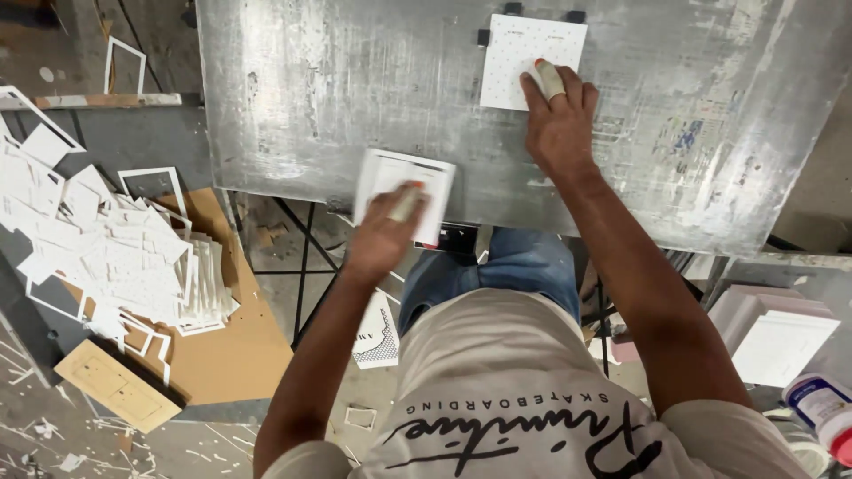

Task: Manually placing paper components into a die-cutting or pressing machine and removing the finished parts.

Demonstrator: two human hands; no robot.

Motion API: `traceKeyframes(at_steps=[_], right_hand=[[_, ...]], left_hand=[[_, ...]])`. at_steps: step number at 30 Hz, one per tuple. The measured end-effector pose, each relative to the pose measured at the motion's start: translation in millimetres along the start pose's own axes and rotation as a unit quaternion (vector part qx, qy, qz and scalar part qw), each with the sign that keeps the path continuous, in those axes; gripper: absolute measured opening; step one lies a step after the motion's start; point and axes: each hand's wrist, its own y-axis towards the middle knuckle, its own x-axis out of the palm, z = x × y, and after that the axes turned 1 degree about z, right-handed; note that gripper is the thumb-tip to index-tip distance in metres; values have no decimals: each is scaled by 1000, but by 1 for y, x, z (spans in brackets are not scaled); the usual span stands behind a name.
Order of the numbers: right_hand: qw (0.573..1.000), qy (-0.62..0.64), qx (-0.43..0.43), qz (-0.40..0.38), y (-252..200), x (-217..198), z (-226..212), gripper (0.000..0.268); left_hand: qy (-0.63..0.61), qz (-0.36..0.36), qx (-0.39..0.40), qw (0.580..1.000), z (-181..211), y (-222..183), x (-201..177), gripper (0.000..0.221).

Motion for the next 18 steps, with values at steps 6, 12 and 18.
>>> traceKeyframes(at_steps=[6,12,18], right_hand=[[999,5,17,-36,2,0,3,43],[996,33,27,-78,16,-15,8,65],[992,57,47,-104,39,-1,32,79]], left_hand=[[141,232,-151,951,-160,-103,-14,55],[-13,430,-454,781,-331,-238,21,33],[174,227,-402,870,-380,-294,56,71]])
